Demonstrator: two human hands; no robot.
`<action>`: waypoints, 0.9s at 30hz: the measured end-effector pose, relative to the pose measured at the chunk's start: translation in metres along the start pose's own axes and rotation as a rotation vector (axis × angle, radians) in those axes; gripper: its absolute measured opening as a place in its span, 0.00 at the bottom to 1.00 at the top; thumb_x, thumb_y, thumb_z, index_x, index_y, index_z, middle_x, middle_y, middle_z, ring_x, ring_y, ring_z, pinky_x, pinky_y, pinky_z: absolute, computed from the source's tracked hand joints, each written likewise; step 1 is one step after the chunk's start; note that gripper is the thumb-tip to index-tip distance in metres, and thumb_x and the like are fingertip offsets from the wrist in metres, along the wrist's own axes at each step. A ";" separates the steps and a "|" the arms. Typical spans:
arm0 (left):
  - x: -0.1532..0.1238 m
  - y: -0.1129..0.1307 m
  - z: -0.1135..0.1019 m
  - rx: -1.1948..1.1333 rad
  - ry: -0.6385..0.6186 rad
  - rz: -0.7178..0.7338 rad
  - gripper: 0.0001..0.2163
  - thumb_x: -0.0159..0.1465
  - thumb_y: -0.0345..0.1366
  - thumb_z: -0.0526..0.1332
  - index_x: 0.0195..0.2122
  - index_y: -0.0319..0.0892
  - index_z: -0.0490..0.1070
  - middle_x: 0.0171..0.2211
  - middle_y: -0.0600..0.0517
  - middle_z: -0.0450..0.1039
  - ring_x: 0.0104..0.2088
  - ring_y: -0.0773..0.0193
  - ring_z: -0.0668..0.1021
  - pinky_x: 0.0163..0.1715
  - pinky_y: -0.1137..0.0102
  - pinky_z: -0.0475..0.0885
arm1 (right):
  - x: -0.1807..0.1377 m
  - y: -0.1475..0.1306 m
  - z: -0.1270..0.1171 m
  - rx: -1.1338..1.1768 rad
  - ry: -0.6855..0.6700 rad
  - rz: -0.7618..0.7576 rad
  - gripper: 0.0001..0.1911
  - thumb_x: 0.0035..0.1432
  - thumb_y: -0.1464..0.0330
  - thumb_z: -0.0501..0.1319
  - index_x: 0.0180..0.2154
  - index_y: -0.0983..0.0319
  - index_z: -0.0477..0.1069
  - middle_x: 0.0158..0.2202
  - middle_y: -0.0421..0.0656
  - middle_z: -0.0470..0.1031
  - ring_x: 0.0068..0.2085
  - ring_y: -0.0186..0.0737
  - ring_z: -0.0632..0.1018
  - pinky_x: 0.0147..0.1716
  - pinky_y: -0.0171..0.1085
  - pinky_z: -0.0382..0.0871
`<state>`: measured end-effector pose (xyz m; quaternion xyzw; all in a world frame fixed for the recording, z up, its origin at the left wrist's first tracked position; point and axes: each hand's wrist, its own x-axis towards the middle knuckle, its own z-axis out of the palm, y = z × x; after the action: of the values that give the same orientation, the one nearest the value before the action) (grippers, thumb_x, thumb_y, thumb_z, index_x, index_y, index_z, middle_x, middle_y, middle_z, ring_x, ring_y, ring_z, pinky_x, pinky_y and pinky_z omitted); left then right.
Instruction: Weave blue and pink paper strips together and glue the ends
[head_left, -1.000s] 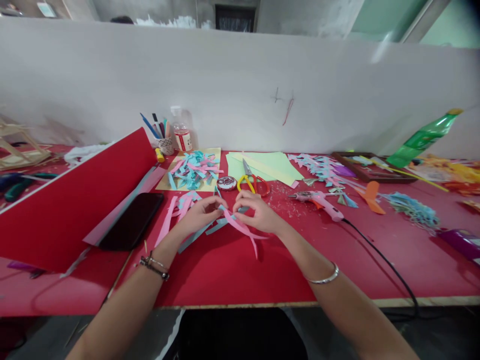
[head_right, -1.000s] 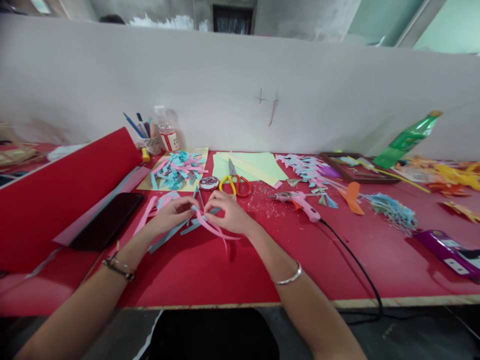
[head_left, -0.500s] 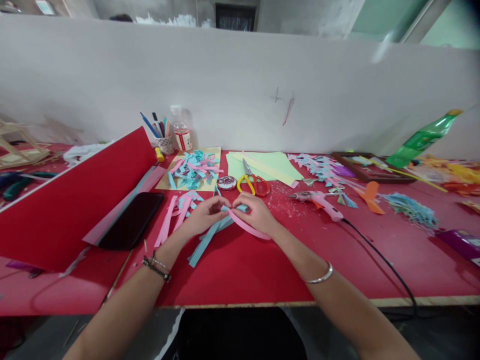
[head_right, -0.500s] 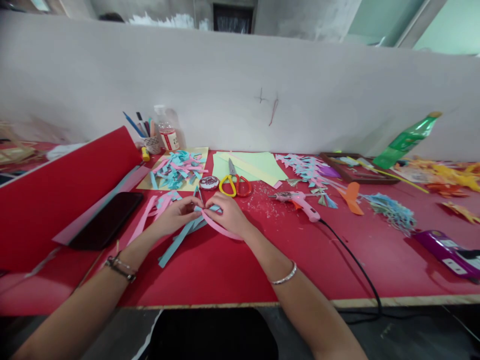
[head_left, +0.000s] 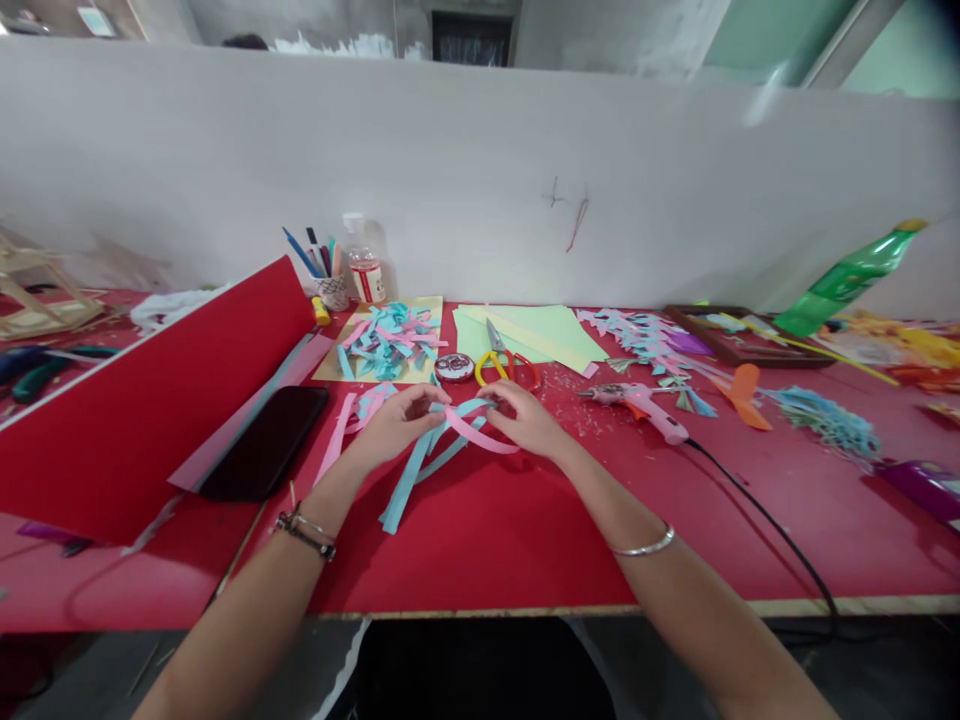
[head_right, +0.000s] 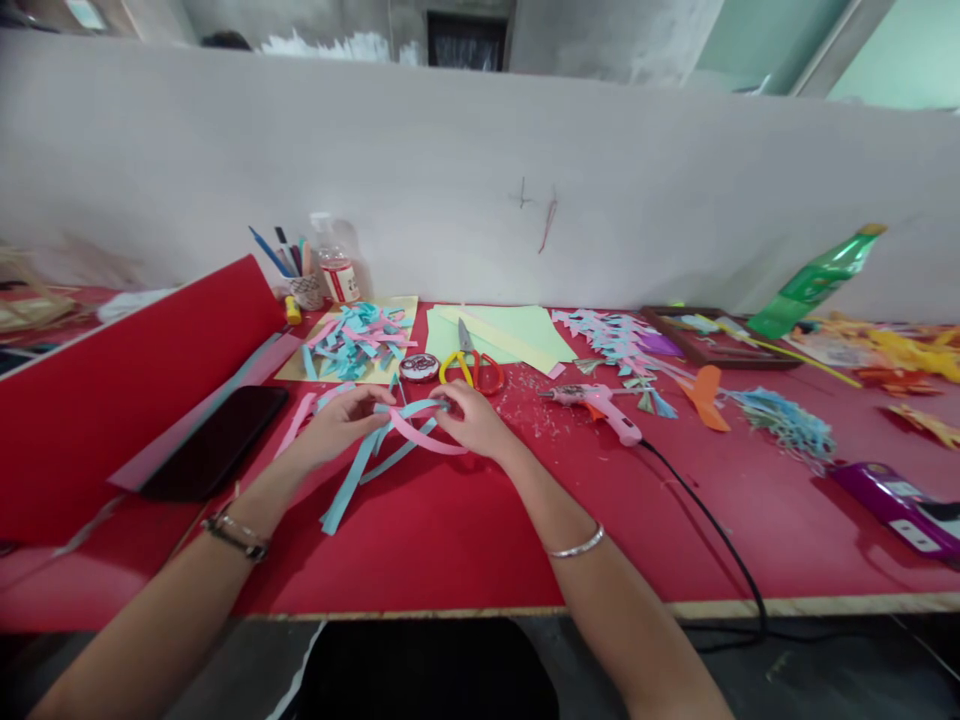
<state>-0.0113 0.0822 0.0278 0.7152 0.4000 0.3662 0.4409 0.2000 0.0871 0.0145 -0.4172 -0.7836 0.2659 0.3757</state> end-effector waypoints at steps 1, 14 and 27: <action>0.000 0.000 0.000 0.007 -0.010 -0.004 0.09 0.55 0.38 0.58 0.36 0.41 0.66 0.26 0.57 0.60 0.23 0.72 0.62 0.23 0.75 0.58 | 0.000 0.001 0.000 0.020 -0.011 0.024 0.09 0.51 0.71 0.53 0.37 0.62 0.67 0.34 0.42 0.69 0.34 0.35 0.70 0.36 0.36 0.63; 0.000 -0.001 0.001 -0.056 -0.046 -0.014 0.08 0.55 0.37 0.58 0.35 0.41 0.66 0.28 0.56 0.64 0.26 0.71 0.66 0.27 0.75 0.63 | 0.004 0.013 -0.006 0.376 0.065 0.161 0.06 0.49 0.67 0.57 0.32 0.61 0.68 0.29 0.38 0.69 0.29 0.31 0.69 0.30 0.33 0.62; 0.003 -0.006 0.001 0.130 -0.001 -0.024 0.11 0.56 0.41 0.56 0.36 0.40 0.70 0.27 0.54 0.69 0.28 0.68 0.69 0.28 0.72 0.63 | 0.000 0.002 -0.004 0.439 -0.181 0.132 0.11 0.47 0.69 0.58 0.36 0.62 0.70 0.37 0.42 0.71 0.37 0.35 0.72 0.37 0.36 0.64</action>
<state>-0.0101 0.0864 0.0228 0.7376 0.4312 0.3337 0.3982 0.2044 0.0886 0.0156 -0.3503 -0.7086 0.4899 0.3677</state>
